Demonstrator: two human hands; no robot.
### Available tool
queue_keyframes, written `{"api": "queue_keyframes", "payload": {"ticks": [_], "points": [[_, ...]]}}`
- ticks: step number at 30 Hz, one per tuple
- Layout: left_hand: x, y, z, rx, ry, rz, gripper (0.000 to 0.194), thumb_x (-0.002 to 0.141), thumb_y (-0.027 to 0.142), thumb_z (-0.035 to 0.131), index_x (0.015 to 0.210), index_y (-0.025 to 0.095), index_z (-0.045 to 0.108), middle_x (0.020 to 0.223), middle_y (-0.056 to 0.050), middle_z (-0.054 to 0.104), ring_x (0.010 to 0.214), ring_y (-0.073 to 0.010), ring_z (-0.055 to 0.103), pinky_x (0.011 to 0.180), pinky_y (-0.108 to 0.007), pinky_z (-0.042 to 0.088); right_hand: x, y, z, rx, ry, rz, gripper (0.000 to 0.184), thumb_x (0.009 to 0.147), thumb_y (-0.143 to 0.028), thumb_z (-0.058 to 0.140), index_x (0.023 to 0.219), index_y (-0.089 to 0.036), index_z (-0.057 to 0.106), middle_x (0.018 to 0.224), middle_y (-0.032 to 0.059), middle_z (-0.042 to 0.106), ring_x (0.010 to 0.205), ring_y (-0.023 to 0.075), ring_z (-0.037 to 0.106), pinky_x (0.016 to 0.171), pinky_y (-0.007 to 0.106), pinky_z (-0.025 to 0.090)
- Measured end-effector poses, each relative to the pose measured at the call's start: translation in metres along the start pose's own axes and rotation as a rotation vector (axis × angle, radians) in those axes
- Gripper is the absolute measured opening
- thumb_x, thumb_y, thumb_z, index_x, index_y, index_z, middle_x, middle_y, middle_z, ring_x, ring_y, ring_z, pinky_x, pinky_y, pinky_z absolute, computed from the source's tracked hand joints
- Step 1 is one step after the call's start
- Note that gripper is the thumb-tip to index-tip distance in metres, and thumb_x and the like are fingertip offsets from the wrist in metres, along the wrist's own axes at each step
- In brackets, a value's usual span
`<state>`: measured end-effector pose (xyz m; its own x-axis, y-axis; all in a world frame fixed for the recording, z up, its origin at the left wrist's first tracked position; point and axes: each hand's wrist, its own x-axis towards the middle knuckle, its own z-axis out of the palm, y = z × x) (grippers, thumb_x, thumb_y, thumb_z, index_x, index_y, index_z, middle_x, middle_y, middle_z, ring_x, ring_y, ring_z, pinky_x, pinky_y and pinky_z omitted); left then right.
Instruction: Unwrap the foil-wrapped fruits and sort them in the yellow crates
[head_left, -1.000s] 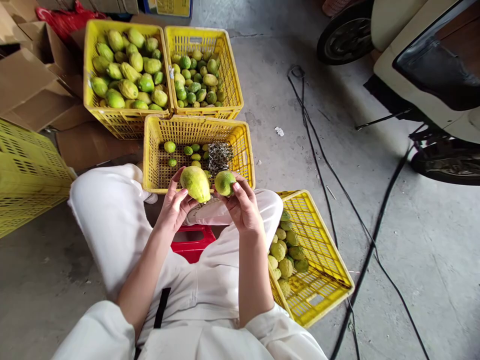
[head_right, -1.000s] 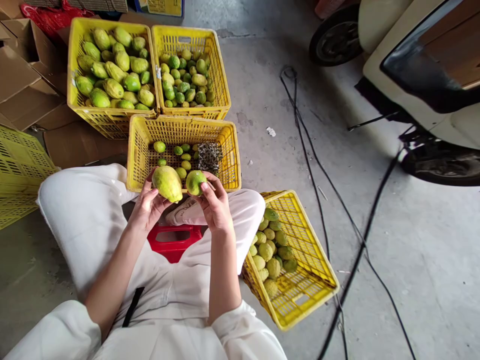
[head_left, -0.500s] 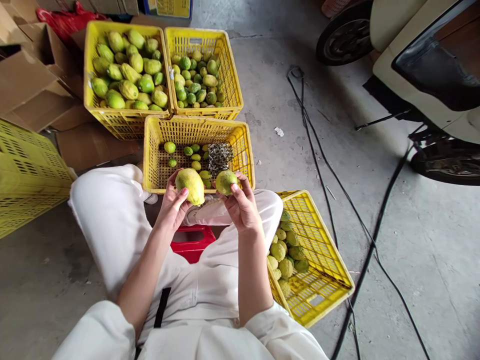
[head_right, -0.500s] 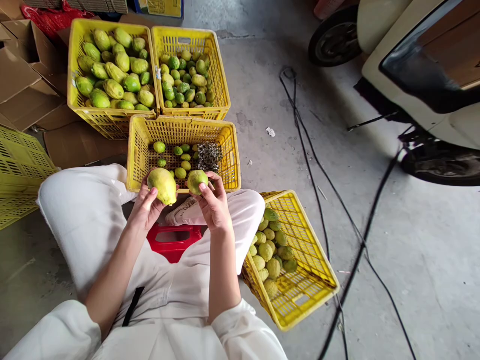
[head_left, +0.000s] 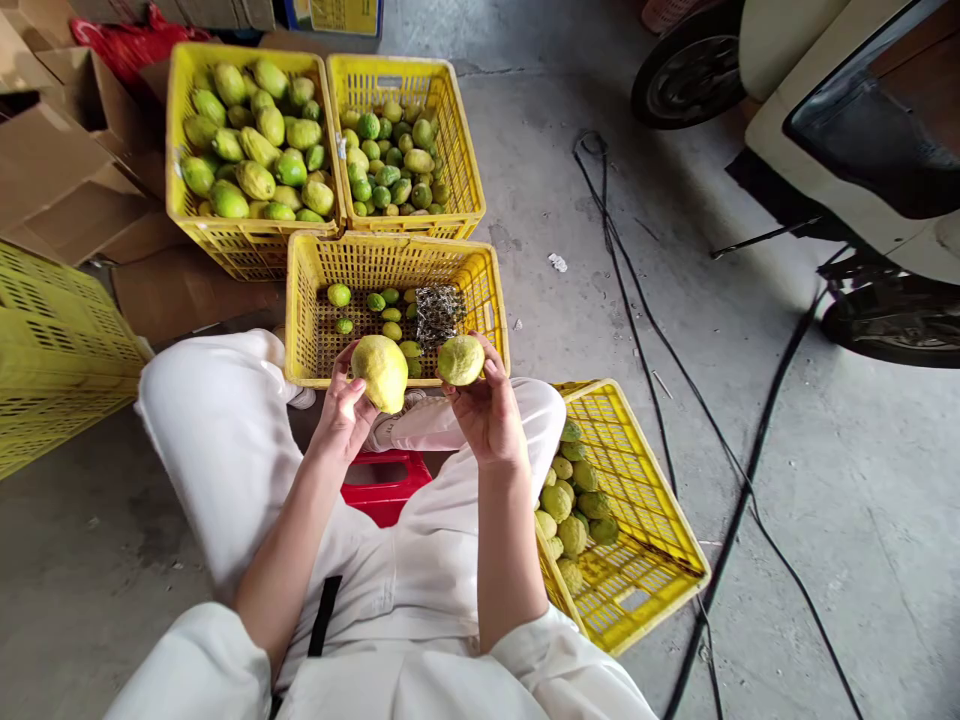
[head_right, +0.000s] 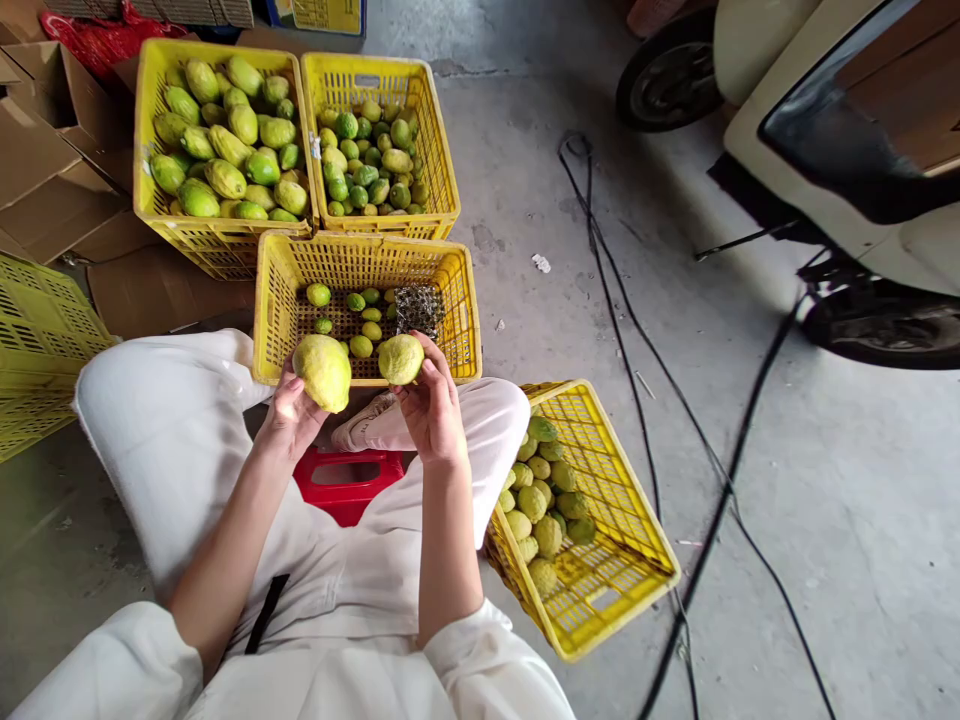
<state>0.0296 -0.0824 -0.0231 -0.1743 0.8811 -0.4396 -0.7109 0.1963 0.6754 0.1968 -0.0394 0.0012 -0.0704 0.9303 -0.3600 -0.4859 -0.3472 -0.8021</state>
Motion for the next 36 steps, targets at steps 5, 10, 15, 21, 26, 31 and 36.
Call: {"api": "queue_keyframes", "payload": {"ticks": [5, 10, 15, 21, 26, 31, 36], "points": [[0.0001, -0.0004, 0.0010, 0.018, 0.001, 0.004, 0.071, 0.067, 0.039, 0.082, 0.133, 0.032, 0.058, 0.131, -0.008, 0.069, 0.117, -0.0275, 0.068, 0.087, -0.035, 0.061, -0.0031, -0.0001, 0.0001, -0.002, 0.005, -0.018, 0.038, 0.073, -0.047, 0.082, 0.107, -0.035, 0.071, 0.108, -0.0037, 0.072, 0.096, 0.0146, 0.067, 0.081, 0.026, 0.059], [0.0002, -0.0022, -0.0006, 0.020, -0.004, 0.005, 0.068, 0.069, 0.043, 0.081, 0.132, 0.029, 0.059, 0.128, -0.009, 0.071, 0.118, -0.0284, 0.068, 0.091, -0.037, 0.061, -0.0042, -0.0003, 0.0001, -0.042, -0.019, 0.019, 0.045, 0.071, -0.048, 0.085, 0.111, -0.036, 0.069, 0.106, -0.0017, 0.072, 0.098, 0.0192, 0.069, 0.087, 0.035, 0.059], [-0.0006, 0.0005, 0.0012, 0.014, -0.039, -0.022, 0.071, 0.065, 0.048, 0.088, 0.128, 0.026, 0.063, 0.124, -0.009, 0.073, 0.119, -0.0328, 0.069, 0.093, -0.041, 0.061, -0.0029, -0.0004, 0.0031, -0.026, 0.001, 0.007, 0.043, 0.077, -0.045, 0.079, 0.117, -0.035, 0.069, 0.111, -0.0018, 0.073, 0.095, 0.0162, 0.067, 0.075, 0.027, 0.056], [-0.0014, 0.0022, 0.0028, 0.022, -0.078, -0.038, 0.080, 0.062, 0.052, 0.091, 0.131, 0.025, 0.060, 0.118, -0.012, 0.074, 0.114, -0.0333, 0.071, 0.091, -0.046, 0.062, -0.0019, 0.0005, 0.0014, -0.005, -0.002, 0.034, 0.039, 0.076, -0.043, 0.078, 0.113, -0.034, 0.069, 0.112, -0.0014, 0.072, 0.089, 0.0149, 0.065, 0.074, 0.027, 0.055], [-0.0016, 0.0018, 0.0023, 0.025, -0.056, -0.035, 0.078, 0.062, 0.047, 0.090, 0.131, 0.027, 0.060, 0.123, -0.011, 0.072, 0.117, -0.0314, 0.070, 0.091, -0.043, 0.061, -0.0027, 0.0006, -0.0005, -0.009, -0.022, 0.022, 0.040, 0.071, -0.040, 0.085, 0.108, -0.037, 0.068, 0.106, -0.0046, 0.070, 0.091, 0.0134, 0.066, 0.082, 0.027, 0.057], [-0.0009, 0.0008, 0.0029, 0.018, -0.036, -0.019, 0.078, 0.061, 0.043, 0.090, 0.131, 0.028, 0.061, 0.128, -0.011, 0.072, 0.119, -0.0305, 0.069, 0.095, -0.041, 0.060, -0.0032, -0.0003, 0.0000, -0.007, -0.027, 0.028, 0.041, 0.072, -0.045, 0.084, 0.109, -0.036, 0.069, 0.105, -0.0037, 0.071, 0.091, 0.0154, 0.068, 0.083, 0.030, 0.061], [0.0002, -0.0019, 0.0013, 0.012, -0.026, -0.034, 0.073, 0.066, 0.044, 0.085, 0.132, 0.027, 0.062, 0.125, -0.010, 0.073, 0.122, -0.0308, 0.068, 0.095, -0.039, 0.060, -0.0039, 0.0000, 0.0005, -0.038, -0.025, 0.028, 0.042, 0.074, -0.046, 0.084, 0.111, -0.034, 0.071, 0.103, -0.0036, 0.073, 0.087, 0.0145, 0.067, 0.077, 0.027, 0.061]]}}
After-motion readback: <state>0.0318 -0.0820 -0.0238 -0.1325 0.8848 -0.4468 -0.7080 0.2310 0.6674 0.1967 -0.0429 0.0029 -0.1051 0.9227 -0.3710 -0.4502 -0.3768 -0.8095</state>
